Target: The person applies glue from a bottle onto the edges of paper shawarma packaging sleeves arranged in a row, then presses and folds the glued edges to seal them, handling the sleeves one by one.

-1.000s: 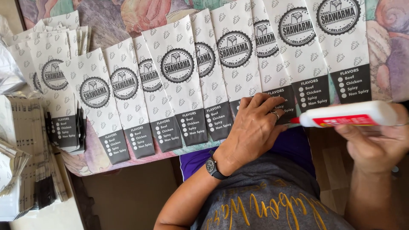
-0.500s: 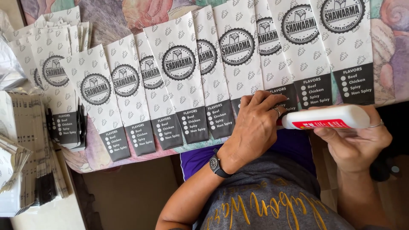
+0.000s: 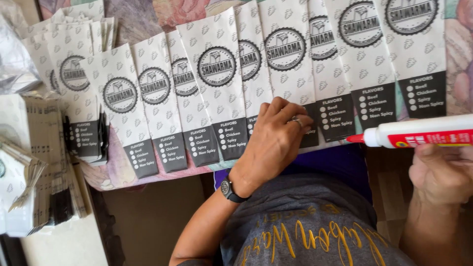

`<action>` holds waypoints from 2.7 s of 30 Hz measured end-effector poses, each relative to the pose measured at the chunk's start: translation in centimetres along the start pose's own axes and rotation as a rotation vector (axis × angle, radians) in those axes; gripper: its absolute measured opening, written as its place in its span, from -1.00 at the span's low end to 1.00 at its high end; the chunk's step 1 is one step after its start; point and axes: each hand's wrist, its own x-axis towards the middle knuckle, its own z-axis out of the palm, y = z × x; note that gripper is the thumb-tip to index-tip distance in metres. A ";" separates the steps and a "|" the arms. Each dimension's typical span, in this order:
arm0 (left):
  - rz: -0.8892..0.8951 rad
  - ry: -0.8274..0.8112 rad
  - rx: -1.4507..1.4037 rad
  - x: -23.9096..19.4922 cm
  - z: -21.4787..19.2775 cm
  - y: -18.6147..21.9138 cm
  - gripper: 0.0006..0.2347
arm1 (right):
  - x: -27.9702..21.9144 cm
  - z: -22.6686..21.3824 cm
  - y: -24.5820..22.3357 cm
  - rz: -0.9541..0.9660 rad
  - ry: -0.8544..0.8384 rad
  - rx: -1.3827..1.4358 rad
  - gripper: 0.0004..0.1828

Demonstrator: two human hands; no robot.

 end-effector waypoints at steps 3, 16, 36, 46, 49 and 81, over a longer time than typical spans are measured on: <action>-0.033 -0.063 0.066 -1.9 -0.6 -0.5 -0.94 | -0.5 4.8 -1.2 -0.032 -0.063 -0.001 -0.33; -0.085 -0.148 0.085 -3.4 -0.7 -0.3 -0.71 | -1.5 12.0 -3.6 -0.040 -0.228 -0.450 -0.44; -0.138 -0.008 0.063 -3.4 0.3 -0.1 -0.84 | -1.7 13.8 -4.7 -0.058 -0.240 -0.185 -0.53; -0.103 0.016 -0.128 -4.0 -1.7 -0.2 -0.75 | -0.9 -0.4 3.6 -0.062 -0.028 -0.150 -0.50; -0.178 0.080 -0.012 -4.6 -4.5 -0.3 -0.93 | -1.0 -0.8 4.4 -0.105 -0.142 -0.113 -0.53; -0.290 0.085 0.066 -8.2 -3.6 -1.3 -0.90 | -2.6 15.5 -2.3 -0.094 -0.314 -0.184 -0.48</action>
